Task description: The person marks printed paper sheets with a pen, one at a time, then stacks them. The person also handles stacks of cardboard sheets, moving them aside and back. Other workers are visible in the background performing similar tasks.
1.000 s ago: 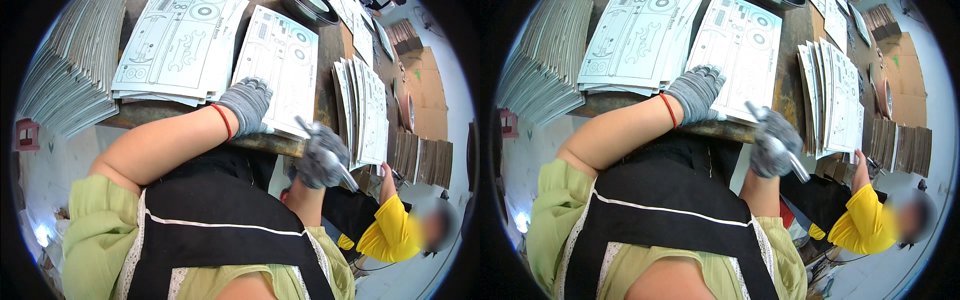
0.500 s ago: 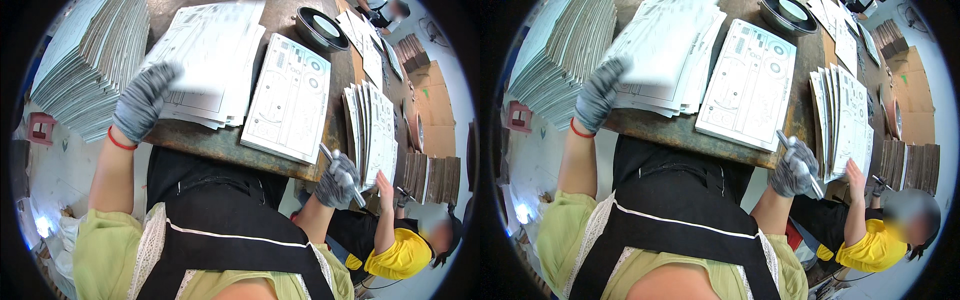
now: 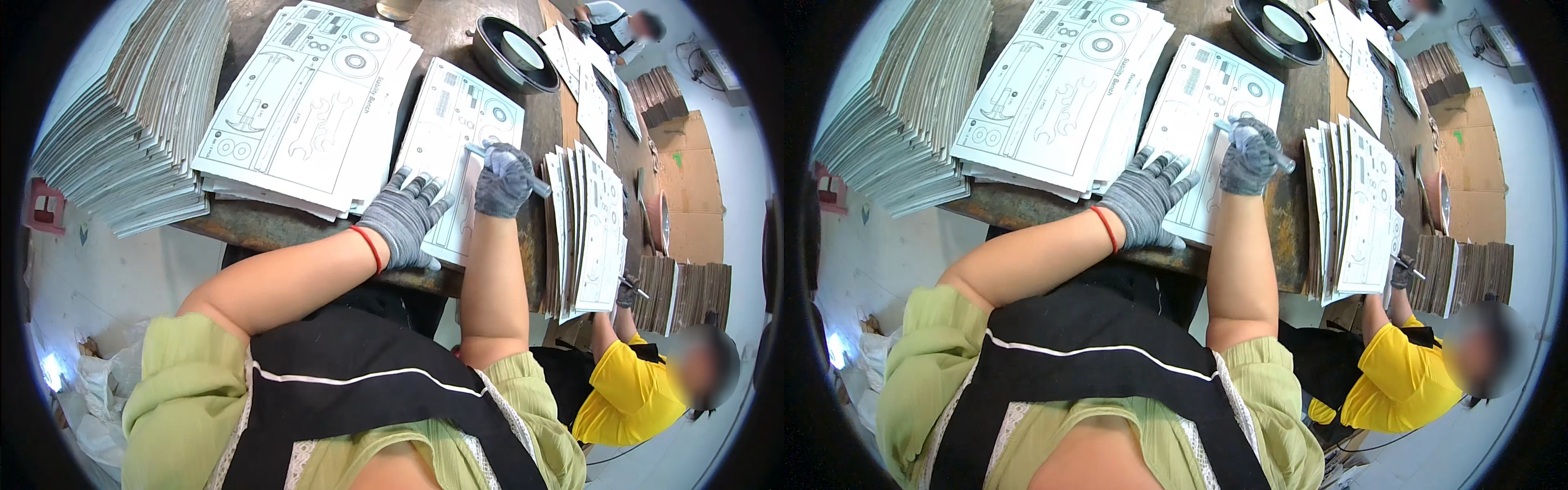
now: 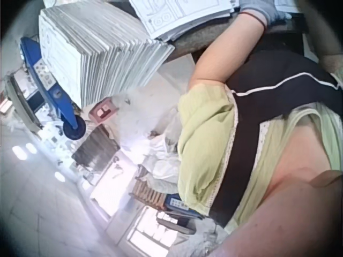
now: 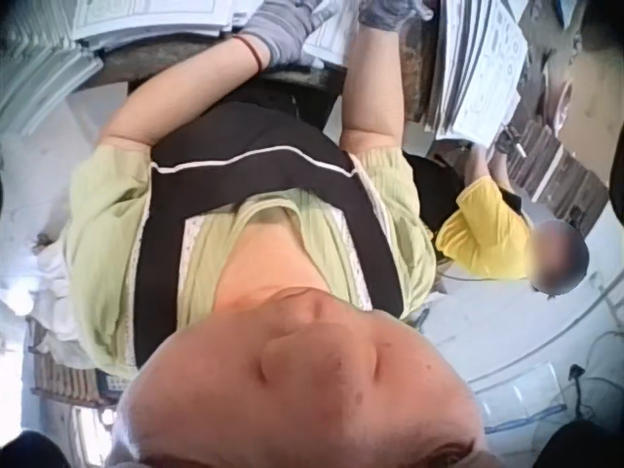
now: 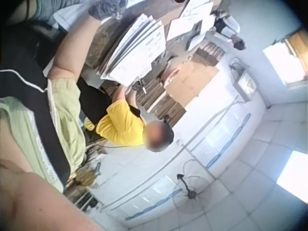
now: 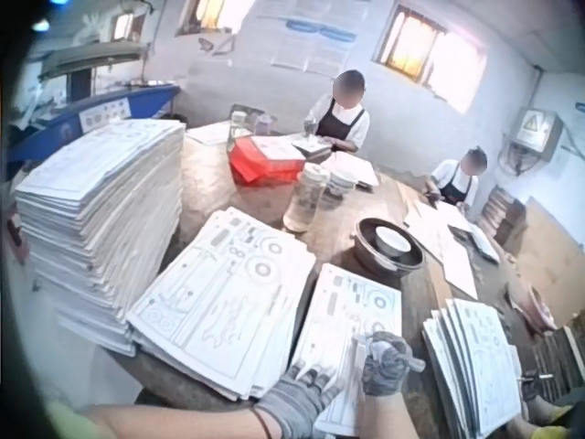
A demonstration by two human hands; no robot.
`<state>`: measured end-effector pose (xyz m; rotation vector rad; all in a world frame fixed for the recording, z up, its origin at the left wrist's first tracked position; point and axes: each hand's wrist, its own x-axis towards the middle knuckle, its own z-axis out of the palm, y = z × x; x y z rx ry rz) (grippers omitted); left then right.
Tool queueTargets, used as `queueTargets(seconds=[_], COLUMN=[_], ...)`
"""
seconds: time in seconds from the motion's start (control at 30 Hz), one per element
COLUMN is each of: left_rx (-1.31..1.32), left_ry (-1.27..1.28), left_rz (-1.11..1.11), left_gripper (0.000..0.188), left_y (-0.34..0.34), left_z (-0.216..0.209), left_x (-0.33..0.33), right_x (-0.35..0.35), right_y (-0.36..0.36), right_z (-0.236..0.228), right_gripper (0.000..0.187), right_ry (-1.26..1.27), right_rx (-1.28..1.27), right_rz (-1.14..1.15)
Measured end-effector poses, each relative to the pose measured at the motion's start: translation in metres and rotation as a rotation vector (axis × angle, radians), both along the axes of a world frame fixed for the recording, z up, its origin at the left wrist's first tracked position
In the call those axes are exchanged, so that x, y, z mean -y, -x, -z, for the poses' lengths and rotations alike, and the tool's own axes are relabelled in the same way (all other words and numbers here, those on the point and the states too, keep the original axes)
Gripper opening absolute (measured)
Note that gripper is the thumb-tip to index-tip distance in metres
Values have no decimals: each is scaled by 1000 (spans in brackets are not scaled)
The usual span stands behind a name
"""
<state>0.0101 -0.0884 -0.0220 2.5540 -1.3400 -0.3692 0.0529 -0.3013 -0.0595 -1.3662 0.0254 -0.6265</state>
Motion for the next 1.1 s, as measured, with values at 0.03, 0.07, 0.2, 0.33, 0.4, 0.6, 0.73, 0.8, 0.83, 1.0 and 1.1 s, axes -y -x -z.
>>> queueTargets(seconds=[0.03,0.07,0.2,0.33,0.4,0.6,0.73,0.8,0.83,1.0,1.1], left_rx=[-3,5,7,19,17,18,7,-13,-17,-147,-135], left_ry=[-1,15,-12,-40,-79,-70,-90,-64,-102,-141,-61], left_rz=[-2,-9,-24,-48,-78,-83,-84,-91,-65,8,-16], left_gripper=[100,99,98,101,102,101,101,100,98,69,55], left_y=[-1,-2,-1,0,1,3,5,4,6,0,-13], left_z=[2,4,0,4,0,2,2,-1,-4,-45,-78], left_x=[1,2,3,6,7,6,8,11,12,13,2], right_x=[-2,-3,-17,-22,-35,-71,-76,-68,-61,16,-10], right_y=[0,6,16,32,57,175,185,179,179,223,215], right_z=[1,2,-3,-3,-14,-31,-30,-31,-36,-56,-114], right_gripper=[19,13,16,18,22,27,23,16,16,22,25], right_ry=[141,266,498,450,403,776,1021,641,404,62,160], right_rx=[-96,-80,-99,-62,-140,-159,-131,-122,-26,293,452], right_rz=[127,137,25,-43,-41,-67,49,-8,-47,24,87])
